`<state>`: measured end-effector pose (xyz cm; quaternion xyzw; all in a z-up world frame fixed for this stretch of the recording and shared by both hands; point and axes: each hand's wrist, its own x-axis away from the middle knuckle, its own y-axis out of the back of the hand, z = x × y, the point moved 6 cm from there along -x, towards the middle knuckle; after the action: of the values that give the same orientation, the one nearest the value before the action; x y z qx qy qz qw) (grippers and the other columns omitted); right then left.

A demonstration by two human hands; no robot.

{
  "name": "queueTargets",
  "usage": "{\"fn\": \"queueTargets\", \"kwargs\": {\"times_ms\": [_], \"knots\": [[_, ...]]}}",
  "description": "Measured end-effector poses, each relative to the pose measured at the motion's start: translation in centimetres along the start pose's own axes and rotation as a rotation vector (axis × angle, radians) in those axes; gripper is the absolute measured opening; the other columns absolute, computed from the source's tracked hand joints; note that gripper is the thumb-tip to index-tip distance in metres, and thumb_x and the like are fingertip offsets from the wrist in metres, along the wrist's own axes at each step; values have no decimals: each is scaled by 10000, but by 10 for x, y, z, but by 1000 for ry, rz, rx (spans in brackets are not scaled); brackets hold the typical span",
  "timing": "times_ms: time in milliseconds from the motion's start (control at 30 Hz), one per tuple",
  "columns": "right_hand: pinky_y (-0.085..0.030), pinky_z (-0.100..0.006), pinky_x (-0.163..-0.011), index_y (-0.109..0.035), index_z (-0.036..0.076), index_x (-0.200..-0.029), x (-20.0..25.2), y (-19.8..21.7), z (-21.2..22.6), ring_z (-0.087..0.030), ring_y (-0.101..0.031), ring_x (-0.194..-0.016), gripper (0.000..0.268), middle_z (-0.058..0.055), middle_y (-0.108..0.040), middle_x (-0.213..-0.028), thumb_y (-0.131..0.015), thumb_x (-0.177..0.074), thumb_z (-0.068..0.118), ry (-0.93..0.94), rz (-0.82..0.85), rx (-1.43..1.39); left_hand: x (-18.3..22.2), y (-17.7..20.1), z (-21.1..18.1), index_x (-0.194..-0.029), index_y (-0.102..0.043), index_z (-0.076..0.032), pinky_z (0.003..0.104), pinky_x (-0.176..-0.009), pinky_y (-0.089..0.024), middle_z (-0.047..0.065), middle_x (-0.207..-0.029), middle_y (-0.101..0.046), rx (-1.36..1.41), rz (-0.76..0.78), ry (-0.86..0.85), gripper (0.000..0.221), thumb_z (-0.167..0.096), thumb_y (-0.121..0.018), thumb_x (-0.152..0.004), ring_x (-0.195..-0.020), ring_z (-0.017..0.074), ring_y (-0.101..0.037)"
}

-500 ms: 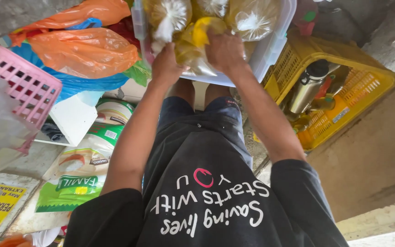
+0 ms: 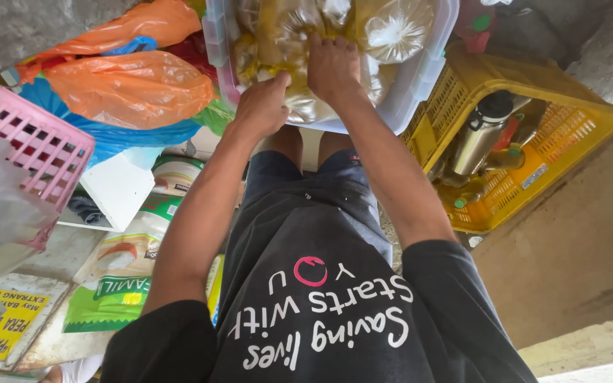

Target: Organizing plastic bags of oil into a container and leveling a large pile of rice using a wooden board.

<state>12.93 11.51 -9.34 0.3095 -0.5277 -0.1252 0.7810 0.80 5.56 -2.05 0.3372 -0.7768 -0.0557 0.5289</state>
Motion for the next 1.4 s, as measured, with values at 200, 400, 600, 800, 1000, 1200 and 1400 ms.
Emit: {"fn": "queueTargets", "kwargs": {"times_ms": [200, 400, 600, 800, 1000, 1200, 1400], "knots": [[-494, -474, -778, -454, 82, -1352, 53, -6, -17, -355, -639, -921, 479, -151, -707, -964, -624, -991, 348, -8, 104, 77, 32, 67, -35, -977, -585, -42, 403, -531, -491, 80, -755, -533, -249, -101, -187, 348, 246, -536, -788, -631, 244, -559], [-451, -423, -703, -582, 115, -1173, 83, -70, -20, -280, -618, -778, 431, -47, -675, -858, -725, -794, 260, 57, -289, 195, -10, 78, -13, -947, -766, -107, 474, -750, -574, 99, -1013, -668, -802, -375, -271, 108, -63, -701, -873, -896, 315, -637], [-518, -456, -704, -527, 63, -1191, 92, -27, -19, -279, -603, -648, 291, -74, -648, -745, -482, -910, -3, -2, -79, -82, -26, 86, -12, -1154, -719, -26, 604, -1011, -425, 206, -1317, -566, -645, -183, -30, 281, 46, -655, -890, -1213, 446, -494], [-555, -347, -607, -525, -12, -1232, 138, 30, -49, -337, -606, -886, 307, -188, -595, -1086, -484, -930, -51, -6, -159, -824, -8, 48, -81, -1327, -558, -4, 480, -751, -641, 215, -1472, -460, -325, -184, -214, 511, 189, -583, -854, -1189, 470, -571], [-348, -315, -459, -508, 95, -1032, 169, 63, -75, -111, -408, -554, 96, 25, -434, -710, -582, -972, 98, -225, -317, -1094, -123, -95, -26, -1264, -640, -173, 382, -512, -479, 28, -1040, -610, -797, -322, -259, 539, -66, -802, -761, -629, 227, -588], [-348, -305, -538, -551, 99, -1065, 171, 101, -61, -90, -372, -596, 160, 48, -414, -710, -621, -926, 141, -168, -541, -1144, -39, 55, -64, -1115, -684, 88, 389, -686, -688, 204, -928, -684, -372, 45, -124, 143, 3, -580, -1064, -741, 242, -681], [-413, -266, -463, -491, 95, -1183, 103, 86, -49, -100, -489, -597, 234, -41, -587, -870, -622, -991, 66, -160, -577, -1125, -45, 85, -48, -923, -664, 66, 390, -584, -602, 152, -878, -652, -193, -503, -468, 360, 344, -540, -731, -786, 313, -668]]}}
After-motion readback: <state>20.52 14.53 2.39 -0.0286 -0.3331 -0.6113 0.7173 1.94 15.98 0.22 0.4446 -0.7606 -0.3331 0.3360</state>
